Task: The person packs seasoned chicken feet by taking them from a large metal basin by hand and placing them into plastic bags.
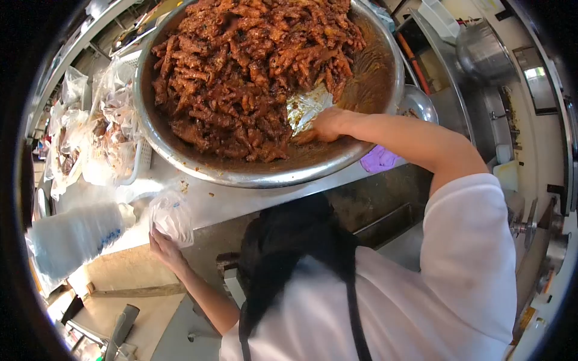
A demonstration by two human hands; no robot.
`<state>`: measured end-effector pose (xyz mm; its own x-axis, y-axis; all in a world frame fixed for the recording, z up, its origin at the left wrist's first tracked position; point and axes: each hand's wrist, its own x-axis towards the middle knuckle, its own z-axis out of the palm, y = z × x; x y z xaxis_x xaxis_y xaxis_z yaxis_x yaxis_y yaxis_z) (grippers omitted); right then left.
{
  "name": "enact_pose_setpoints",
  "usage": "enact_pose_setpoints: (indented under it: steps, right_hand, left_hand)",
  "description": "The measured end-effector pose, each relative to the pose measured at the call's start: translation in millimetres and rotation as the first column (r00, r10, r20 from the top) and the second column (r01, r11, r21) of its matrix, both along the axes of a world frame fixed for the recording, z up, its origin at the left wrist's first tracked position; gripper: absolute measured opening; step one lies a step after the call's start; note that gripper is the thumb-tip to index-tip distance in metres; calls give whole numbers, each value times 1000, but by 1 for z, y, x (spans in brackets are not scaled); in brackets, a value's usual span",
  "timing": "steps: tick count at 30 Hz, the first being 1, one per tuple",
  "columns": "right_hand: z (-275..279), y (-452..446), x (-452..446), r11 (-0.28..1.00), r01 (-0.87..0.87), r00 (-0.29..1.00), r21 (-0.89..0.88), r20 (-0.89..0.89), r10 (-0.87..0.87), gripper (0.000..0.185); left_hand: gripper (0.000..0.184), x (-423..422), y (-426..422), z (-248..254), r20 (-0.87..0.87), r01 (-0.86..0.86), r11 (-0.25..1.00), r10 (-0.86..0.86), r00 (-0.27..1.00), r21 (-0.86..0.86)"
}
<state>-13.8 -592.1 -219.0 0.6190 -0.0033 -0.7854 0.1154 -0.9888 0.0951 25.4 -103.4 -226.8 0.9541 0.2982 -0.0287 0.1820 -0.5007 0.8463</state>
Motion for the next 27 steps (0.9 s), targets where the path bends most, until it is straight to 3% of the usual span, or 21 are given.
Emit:
enact_pose_setpoints:
  steps: [1, 4, 5, 7, 8, 10, 13, 15, 16, 17, 18, 19, 21, 22, 24, 27]
  right_hand:
    - [-6, -18, 9, 980, -111, 977, -166, -201, 76, 42]
    - [-24, -47, 9, 989, 79, 995, 124, -70, -70, 55]
    - [-8, -25, 16, 952, 302, 948, -41, -88, -305, 62]
    - [3, 11, 18, 959, 242, 970, 147, -3, -244, 62]
    - [-20, 18, 23, 967, 185, 983, 175, -11, -186, 58]
    - [-17, 46, 26, 995, 22, 995, 102, -102, -11, 50]
    - [-36, 7, 10, 977, 33, 999, 209, -5, -33, 41]
    - [-35, -9, 9, 999, 5, 999, 39, -43, -4, 42]
    - [-38, -12, 10, 999, -10, 998, -43, -64, 7, 43]
    - [-21, 6, 11, 999, -37, 989, 28, -144, 41, 44]
    - [19, 39, 15, 992, 77, 986, 103, -155, -61, 49]
    - [23, 51, 18, 973, 73, 990, 221, -132, -44, 48]
    - [58, 86, 30, 891, 135, 989, 433, -119, -91, 47]
    - [87, 102, 39, 831, 212, 977, 513, -143, -161, 47]
    - [85, 104, 57, 617, 375, 926, 692, -255, -277, 57]
    - [135, 149, 68, 378, 321, 894, 868, -146, -424, 48]
  left_hand:
    - [36, 2, 1, -3, -8, -5, 1000, 5, 1000, -23]
    - [35, 1, 7, -10, -42, -28, 997, 25, 999, -73]
    - [35, 1, 5, -11, -45, -37, 995, 33, 998, -94]
    - [33, 6, -2, -12, -63, -28, 996, 22, 998, -86]
    - [33, 11, -6, -11, -80, -17, 998, 13, 997, -53]
    - [34, 15, -11, -3, -37, -16, 1000, 17, 999, 12]
    - [38, 13, -10, 2, 132, -50, 990, 33, 991, 128]
    - [39, 13, -4, -5, 224, -82, 962, 23, 974, 260]
    - [39, 10, -5, -10, 188, -56, 977, 16, 982, 206]
    - [38, 9, -14, -9, 155, -38, 988, 13, 988, 153]
    - [37, 10, -18, -10, 126, -34, 994, 21, 992, 102]
    - [36, 12, -13, -26, 147, -8, 996, -4, 989, 83]
    - [36, 18, -1, -31, 174, 9, 994, -28, 984, 112]
    - [37, 18, -12, -15, 108, -21, 994, 9, 994, 110]
    - [37, 19, -35, 27, -98, -104, 992, 111, 989, 69]
    - [39, 24, -33, 37, 41, -79, 994, 76, 996, 81]
